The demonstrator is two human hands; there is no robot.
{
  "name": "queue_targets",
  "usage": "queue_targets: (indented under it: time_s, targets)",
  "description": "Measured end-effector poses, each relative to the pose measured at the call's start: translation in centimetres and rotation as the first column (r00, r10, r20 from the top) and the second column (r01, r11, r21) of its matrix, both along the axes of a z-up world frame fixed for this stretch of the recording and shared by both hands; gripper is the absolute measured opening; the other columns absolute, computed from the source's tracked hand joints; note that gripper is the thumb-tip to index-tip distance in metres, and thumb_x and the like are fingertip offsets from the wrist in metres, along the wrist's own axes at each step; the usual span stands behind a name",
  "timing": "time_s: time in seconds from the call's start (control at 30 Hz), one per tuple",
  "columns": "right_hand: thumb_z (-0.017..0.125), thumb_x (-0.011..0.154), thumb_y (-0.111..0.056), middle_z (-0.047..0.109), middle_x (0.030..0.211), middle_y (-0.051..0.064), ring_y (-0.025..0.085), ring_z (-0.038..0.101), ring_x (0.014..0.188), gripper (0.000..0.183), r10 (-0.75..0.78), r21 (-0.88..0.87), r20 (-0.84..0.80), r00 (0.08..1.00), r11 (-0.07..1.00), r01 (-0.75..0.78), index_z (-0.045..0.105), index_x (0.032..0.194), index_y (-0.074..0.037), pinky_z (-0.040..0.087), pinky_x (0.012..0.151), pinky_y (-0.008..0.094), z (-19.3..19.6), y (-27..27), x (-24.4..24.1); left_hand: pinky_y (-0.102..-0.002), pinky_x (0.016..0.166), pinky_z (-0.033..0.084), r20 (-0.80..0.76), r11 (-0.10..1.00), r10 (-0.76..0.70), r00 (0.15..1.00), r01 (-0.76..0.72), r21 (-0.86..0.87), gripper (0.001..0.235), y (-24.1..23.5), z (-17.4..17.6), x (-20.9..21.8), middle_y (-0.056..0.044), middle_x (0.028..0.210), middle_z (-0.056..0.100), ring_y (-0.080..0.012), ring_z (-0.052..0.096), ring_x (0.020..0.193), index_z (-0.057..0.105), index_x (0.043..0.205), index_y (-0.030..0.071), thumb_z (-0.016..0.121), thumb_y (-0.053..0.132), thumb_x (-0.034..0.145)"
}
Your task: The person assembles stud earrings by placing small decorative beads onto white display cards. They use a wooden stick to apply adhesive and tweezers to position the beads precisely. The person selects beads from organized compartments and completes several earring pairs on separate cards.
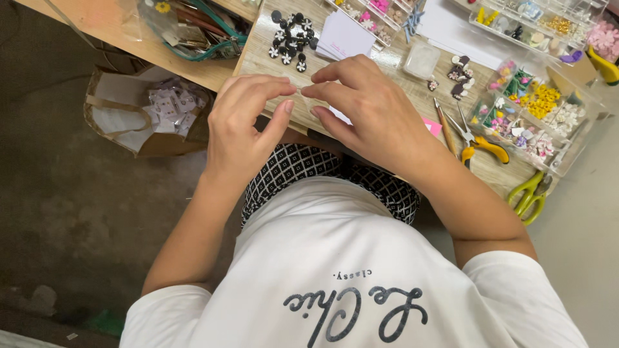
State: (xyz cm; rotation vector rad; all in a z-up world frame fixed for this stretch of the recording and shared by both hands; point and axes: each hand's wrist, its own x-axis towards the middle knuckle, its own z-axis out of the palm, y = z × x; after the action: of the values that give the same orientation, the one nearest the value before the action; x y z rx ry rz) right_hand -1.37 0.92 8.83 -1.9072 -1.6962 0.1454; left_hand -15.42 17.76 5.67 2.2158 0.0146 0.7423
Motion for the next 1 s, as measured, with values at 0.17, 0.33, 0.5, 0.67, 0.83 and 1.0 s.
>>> queue_targets:
  time_s: [0.17,0.33,0.5,0.67,0.83,1.0]
  targets:
    - [0.065,0.105,-0.007,0.062,0.119,0.021,0.039,0.059,0.106,0.018,0.017,-0.007,0.033,0.999,1.000,-0.017,0.068,0.121,0.001,0.048,0.092,0.050,-0.2,1.3,0.8,-0.051,0.105,0.049,-0.004,0.998,0.045,0.999,-0.045,0.047,0.017,1.1,-0.6,0.8,-0.019,0.118,0.069,-0.0389,0.061,0.115,0.068,0.115,-0.004,0.062,0.009,0.105]
    - [0.065,0.104,-0.005,0.060,0.121,0.022,0.041,0.058,0.111,0.019,0.025,0.006,0.048,0.999,1.000,-0.026,0.068,0.122,0.002,0.047,0.096,0.050,-0.2,3.0,1.7,-0.054,0.107,0.047,0.022,0.992,0.047,0.999,-0.049,0.114,0.016,2.7,0.2,2.6,-0.019,0.122,0.064,-0.0425,0.059,0.118,0.068,0.117,-0.005,0.067,0.004,0.104]
    - [0.071,0.099,-0.004,0.059,0.123,0.023,0.042,0.057,0.109,0.019,0.025,0.007,0.062,0.998,1.000,-0.026,0.065,0.115,0.004,0.047,0.096,0.051,-0.5,4.1,2.3,-0.051,0.110,0.045,0.022,0.988,0.070,0.997,-0.073,0.135,0.017,3.2,0.2,3.3,-0.017,0.126,0.061,-0.0414,0.057,0.121,0.068,0.120,-0.003,0.068,0.001,0.104]
    - [0.071,0.100,-0.003,0.058,0.123,0.023,0.042,0.056,0.111,0.019,0.051,-0.006,0.030,0.998,0.999,-0.051,0.066,0.117,0.004,0.047,0.096,0.051,-1.8,5.4,3.3,-0.053,0.112,0.045,-0.022,0.981,0.118,0.993,-0.114,0.155,0.022,4.2,-0.6,3.8,-0.018,0.131,0.056,-0.0420,0.053,0.125,0.066,0.125,-0.003,0.066,0.004,0.104]
    - [0.071,0.100,-0.002,0.055,0.127,0.026,0.045,0.056,0.113,0.023,0.079,-0.009,0.006,0.997,0.997,-0.079,0.065,0.121,0.005,0.046,0.098,0.053,-3.1,8.3,5.6,-0.061,0.114,0.043,-0.052,0.956,0.217,0.975,-0.201,0.215,0.028,7.8,-2.1,5.9,-0.019,0.138,0.047,-0.0462,0.044,0.132,0.063,0.134,0.001,0.064,0.008,0.108]
    - [0.080,0.093,-0.004,0.049,0.136,0.029,0.048,0.051,0.123,0.061,-0.010,-0.068,0.041,0.999,0.998,0.013,0.047,0.143,0.010,0.045,0.106,0.054,-3.2,12.8,8.8,-0.056,0.084,0.046,-0.052,0.829,0.416,0.908,-0.355,0.432,0.031,13.1,-2.8,11.6,-0.027,0.106,0.053,-0.0483,0.051,0.099,0.061,0.114,-0.001,0.078,0.018,0.096]
